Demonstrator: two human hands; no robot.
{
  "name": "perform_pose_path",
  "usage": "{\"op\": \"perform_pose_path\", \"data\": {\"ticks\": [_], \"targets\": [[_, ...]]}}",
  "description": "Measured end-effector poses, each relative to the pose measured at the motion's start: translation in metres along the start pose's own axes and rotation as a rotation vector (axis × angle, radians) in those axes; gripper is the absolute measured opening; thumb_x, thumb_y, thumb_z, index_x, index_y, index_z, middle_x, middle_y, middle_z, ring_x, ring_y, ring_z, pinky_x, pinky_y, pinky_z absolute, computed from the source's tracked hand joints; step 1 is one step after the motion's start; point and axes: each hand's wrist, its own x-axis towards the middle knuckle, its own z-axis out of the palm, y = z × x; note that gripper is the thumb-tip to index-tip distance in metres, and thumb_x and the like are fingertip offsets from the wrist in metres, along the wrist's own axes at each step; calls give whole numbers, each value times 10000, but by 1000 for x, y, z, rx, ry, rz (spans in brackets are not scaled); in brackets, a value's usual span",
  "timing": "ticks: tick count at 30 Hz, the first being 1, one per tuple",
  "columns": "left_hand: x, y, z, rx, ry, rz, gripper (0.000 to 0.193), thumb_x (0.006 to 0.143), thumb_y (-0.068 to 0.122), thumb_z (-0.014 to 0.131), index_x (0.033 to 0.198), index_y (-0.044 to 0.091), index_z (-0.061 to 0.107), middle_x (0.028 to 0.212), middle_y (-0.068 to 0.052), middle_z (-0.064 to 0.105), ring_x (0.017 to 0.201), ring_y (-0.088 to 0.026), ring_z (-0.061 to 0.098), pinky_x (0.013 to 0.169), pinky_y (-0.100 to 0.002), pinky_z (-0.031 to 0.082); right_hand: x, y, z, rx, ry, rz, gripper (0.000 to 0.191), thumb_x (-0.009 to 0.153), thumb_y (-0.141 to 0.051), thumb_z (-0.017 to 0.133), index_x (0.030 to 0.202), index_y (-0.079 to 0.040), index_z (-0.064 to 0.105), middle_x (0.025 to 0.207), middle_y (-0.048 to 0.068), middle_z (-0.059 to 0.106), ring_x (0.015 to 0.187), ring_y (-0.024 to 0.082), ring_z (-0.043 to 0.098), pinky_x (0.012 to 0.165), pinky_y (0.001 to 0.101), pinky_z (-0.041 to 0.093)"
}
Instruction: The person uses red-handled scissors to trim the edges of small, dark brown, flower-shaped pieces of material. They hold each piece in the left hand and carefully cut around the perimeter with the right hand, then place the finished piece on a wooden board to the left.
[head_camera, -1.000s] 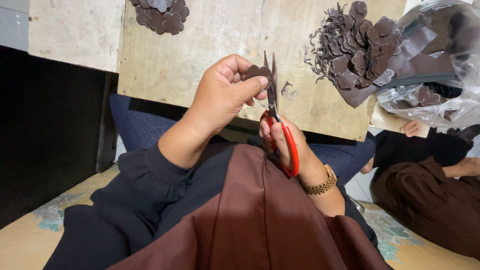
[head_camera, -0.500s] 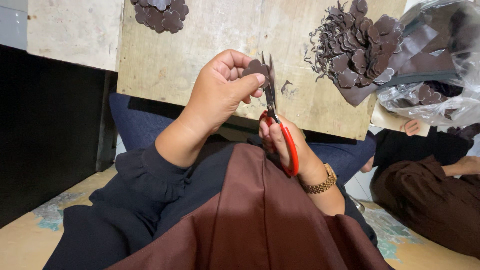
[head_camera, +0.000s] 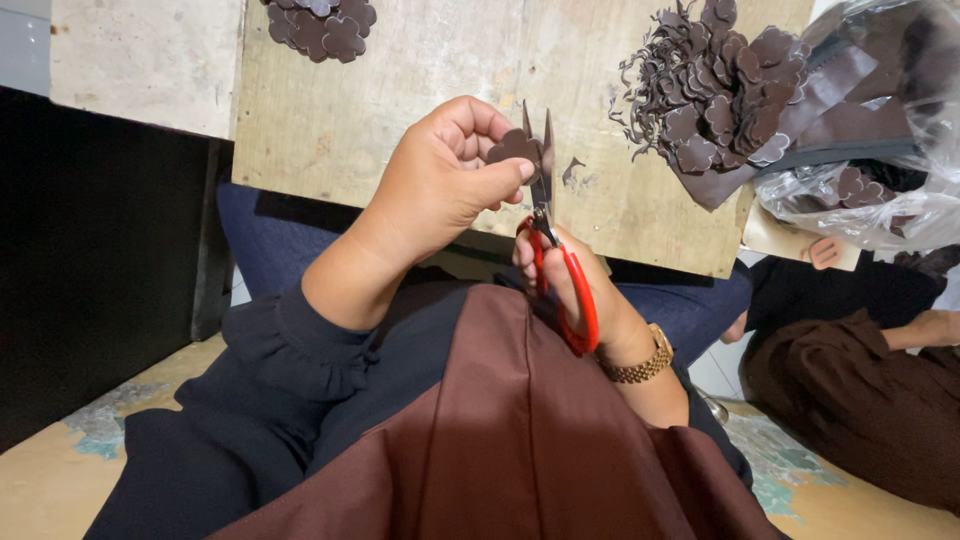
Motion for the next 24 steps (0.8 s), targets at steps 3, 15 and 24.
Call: {"op": "perform_pose_path", "data": {"ticks": [3, 15, 24], "targets": [[0, 0, 0, -9, 2, 0, 216, 921, 25, 735, 1083, -9, 596, 909, -44, 698, 745, -68, 678, 642, -209, 554, -2, -2, 1, -16, 25, 1, 590, 1022, -645, 508, 1119, -63, 518, 917, -14, 451, 794, 95, 401, 714, 237, 375], [3, -5, -5, -66, 10, -13, 253, 916, 25, 741, 1096, -1, 566, 889, -75, 723, 731, -97, 701, 642, -226, 570, -2, -4, 1, -34, 29, -5, 580, 1015, -653, 508, 1043, -74, 516, 896, -10, 467, 733, 91, 413, 660, 229, 376], [2, -2, -6, -82, 33, -32, 250, 912, 14, 735, 1097, -25, 571, 897, -95, 725, 739, -106, 699, 651, -238, 586, -4, -5, 1, -33, 35, 22, 526, 1042, -603, 505, 1025, -78, 518, 888, -11, 465, 734, 85, 400, 655, 228, 363]]}}
